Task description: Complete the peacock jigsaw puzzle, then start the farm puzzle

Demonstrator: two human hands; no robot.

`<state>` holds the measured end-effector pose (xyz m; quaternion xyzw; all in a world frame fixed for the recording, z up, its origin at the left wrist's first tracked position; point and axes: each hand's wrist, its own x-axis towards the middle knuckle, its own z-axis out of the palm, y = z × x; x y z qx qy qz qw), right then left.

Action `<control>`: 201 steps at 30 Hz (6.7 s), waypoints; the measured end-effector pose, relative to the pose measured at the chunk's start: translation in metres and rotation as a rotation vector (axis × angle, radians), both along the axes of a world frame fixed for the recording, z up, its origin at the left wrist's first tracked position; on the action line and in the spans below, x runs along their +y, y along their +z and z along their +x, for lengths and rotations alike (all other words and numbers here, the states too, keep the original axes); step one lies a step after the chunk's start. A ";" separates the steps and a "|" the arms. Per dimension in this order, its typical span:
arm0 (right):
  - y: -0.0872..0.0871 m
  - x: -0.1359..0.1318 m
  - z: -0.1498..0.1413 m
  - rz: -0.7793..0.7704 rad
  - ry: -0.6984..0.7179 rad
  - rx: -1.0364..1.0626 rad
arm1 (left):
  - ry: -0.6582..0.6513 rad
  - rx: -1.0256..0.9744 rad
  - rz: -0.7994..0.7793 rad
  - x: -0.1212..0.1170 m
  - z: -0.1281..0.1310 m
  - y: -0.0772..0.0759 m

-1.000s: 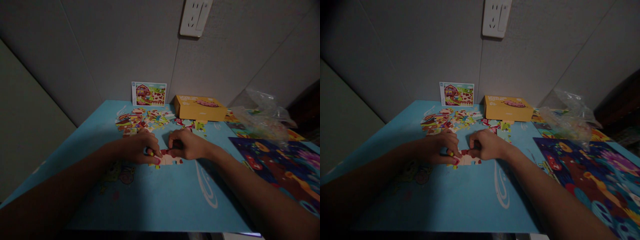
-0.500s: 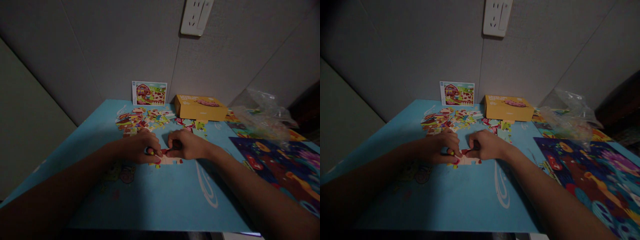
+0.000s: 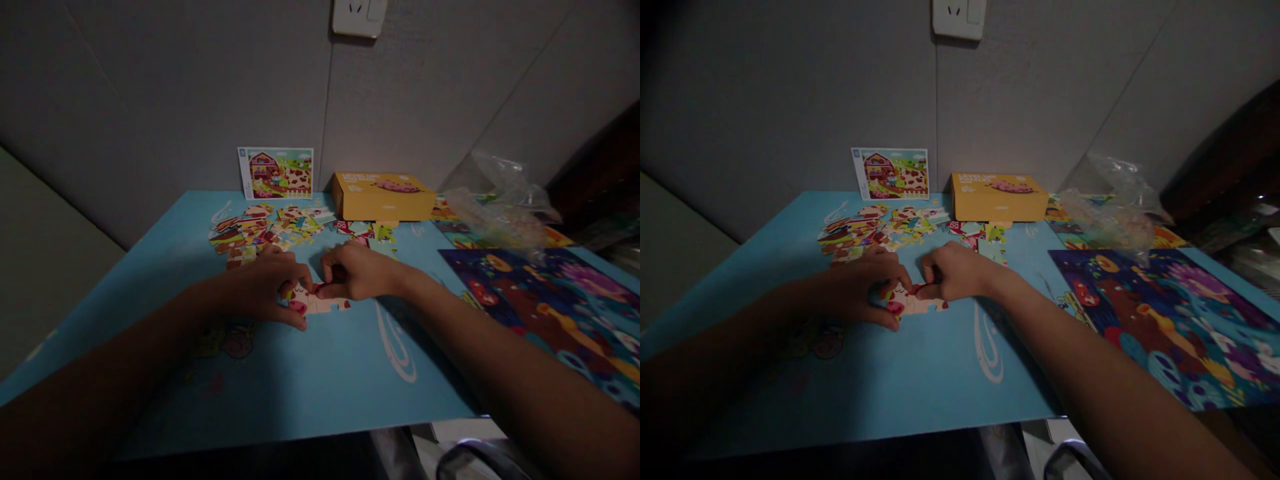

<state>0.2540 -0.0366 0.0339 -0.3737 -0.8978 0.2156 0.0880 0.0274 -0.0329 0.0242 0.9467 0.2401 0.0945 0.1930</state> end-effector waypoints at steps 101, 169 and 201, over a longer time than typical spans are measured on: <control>0.001 0.018 0.035 0.140 -0.426 -0.153 | 0.769 0.049 0.425 0.015 0.003 -0.034; 0.015 0.006 0.039 -0.041 -0.582 -0.437 | 0.719 0.114 0.371 0.014 0.008 -0.024; -0.014 0.033 0.055 0.209 -0.886 -0.270 | 0.807 0.187 0.391 0.019 0.005 -0.032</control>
